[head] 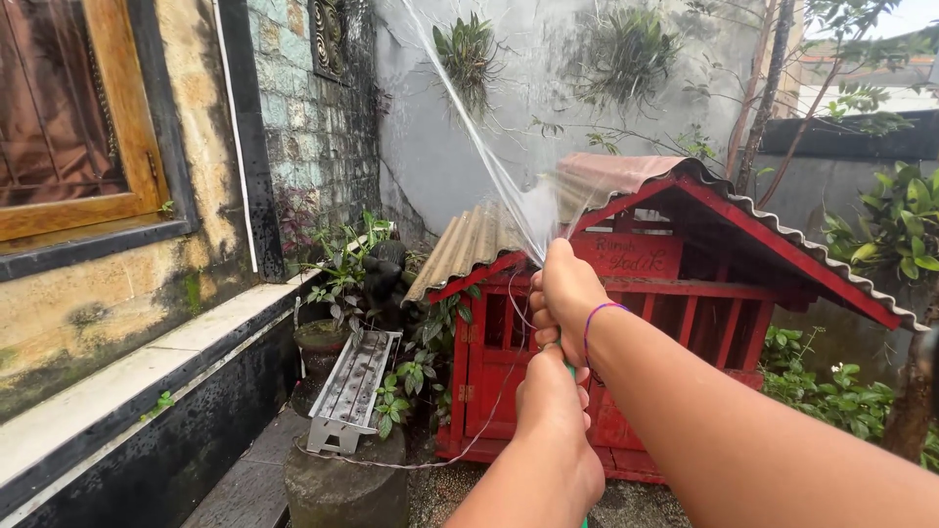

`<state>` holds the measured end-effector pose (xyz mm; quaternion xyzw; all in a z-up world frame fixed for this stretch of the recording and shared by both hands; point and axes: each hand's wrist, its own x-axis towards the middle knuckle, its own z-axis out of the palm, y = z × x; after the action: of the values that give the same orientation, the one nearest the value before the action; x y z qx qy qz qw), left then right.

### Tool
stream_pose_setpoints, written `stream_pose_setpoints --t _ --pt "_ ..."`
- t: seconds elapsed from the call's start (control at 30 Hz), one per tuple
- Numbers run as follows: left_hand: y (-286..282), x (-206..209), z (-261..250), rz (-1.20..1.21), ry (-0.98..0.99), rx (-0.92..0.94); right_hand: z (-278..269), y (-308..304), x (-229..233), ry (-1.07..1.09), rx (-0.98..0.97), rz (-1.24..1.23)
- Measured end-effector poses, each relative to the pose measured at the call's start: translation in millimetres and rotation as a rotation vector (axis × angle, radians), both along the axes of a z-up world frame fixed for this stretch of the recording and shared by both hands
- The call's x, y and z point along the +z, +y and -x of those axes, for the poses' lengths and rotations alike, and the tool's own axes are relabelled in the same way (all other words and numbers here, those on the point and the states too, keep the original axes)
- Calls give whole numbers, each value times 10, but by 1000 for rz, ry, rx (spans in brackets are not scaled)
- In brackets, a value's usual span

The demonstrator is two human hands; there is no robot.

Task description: Watering plants and a garden wall using a green garden hose.

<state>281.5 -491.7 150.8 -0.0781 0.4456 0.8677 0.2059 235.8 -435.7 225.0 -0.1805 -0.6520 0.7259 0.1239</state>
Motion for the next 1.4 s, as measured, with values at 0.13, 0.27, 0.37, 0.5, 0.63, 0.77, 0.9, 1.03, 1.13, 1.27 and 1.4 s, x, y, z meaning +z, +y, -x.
stream_pose_setpoints --t 0.13,0.27,0.37,0.5,0.63,0.77,0.9,1.03,1.13,1.27,1.4 --pt "47 -28 -3 0 -5 1 -2 47 -74 -49 -1 8" --pt "105 -56 3 2 -8 -2 -77 58 -57 -79 -25 8" --pt "141 -79 30 0 -7 -1 -77 90 -43 -90 -10 11" --pt "179 -166 172 -5 -3 5 -69 115 -34 -73 9 32" --pt "108 -965 944 -16 4 15 -19 156 -82 -76 33 25" --pt "-40 -1261 1064 -22 8 25 -25 142 -78 -70 34 27" --pt "19 -626 581 -25 11 32 -9 139 -50 -35 19 32" --pt "150 -53 106 -28 15 35 16 144 -48 -53 28 38" --pt "174 1 56 -31 13 38 33 173 -57 -17 12 49" --pt "196 52 37 -37 19 37 -1 177 -23 -25 25 62" --pt "211 65 14 -42 15 34 -2 204 -27 -21 19 70"
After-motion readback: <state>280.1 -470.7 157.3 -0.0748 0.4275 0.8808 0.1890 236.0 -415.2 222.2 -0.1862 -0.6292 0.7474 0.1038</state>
